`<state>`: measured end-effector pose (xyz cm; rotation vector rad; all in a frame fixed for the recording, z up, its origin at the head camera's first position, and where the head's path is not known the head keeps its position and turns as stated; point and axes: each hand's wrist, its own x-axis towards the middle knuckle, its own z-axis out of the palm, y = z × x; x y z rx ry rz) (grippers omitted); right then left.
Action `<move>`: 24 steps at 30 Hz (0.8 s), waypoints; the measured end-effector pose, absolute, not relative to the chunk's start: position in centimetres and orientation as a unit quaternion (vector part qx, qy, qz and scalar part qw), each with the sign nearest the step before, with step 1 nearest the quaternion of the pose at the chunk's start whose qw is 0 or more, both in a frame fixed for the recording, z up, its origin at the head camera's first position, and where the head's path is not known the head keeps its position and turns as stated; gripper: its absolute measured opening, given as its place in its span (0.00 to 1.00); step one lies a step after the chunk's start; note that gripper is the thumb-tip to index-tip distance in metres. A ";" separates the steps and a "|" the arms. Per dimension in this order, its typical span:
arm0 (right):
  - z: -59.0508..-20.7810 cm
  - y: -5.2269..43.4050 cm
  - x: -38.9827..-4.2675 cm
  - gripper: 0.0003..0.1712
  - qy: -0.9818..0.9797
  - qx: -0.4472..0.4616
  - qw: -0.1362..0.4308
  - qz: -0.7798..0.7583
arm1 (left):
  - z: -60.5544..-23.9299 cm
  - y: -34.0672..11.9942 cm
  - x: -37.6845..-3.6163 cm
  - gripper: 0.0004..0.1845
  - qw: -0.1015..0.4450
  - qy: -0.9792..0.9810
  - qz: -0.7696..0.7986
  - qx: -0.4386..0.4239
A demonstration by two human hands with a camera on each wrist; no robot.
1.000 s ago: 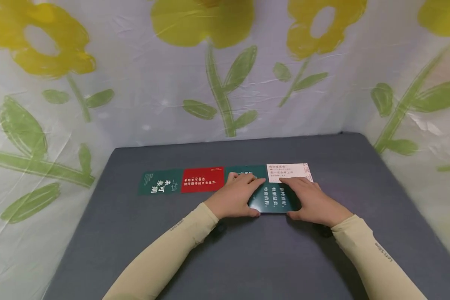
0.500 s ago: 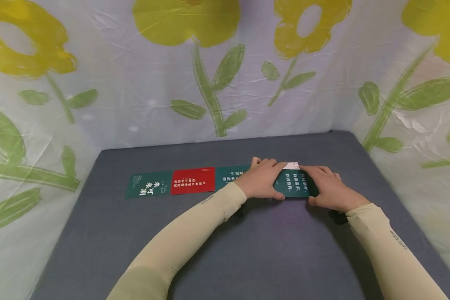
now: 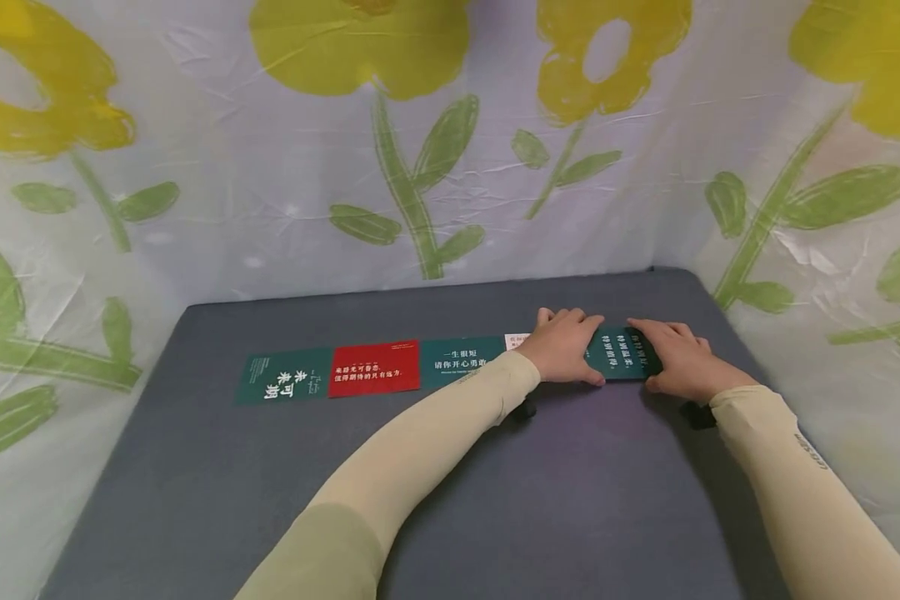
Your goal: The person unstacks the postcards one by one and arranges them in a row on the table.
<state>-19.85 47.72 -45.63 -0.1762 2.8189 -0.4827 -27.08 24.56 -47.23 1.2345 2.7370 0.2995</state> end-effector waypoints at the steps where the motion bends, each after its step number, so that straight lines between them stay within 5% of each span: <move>1: -45.6 48.0 -19.9 0.62 0.974 -0.058 0.140 -0.167 | -47.2 25.0 -27.1 0.55 0.065 0.906 0.100 0.407; 24: -46.2 49.9 -19.8 0.62 0.977 -0.018 0.149 -0.150 | -48.1 28.2 -27.9 0.57 0.100 0.901 0.098 0.410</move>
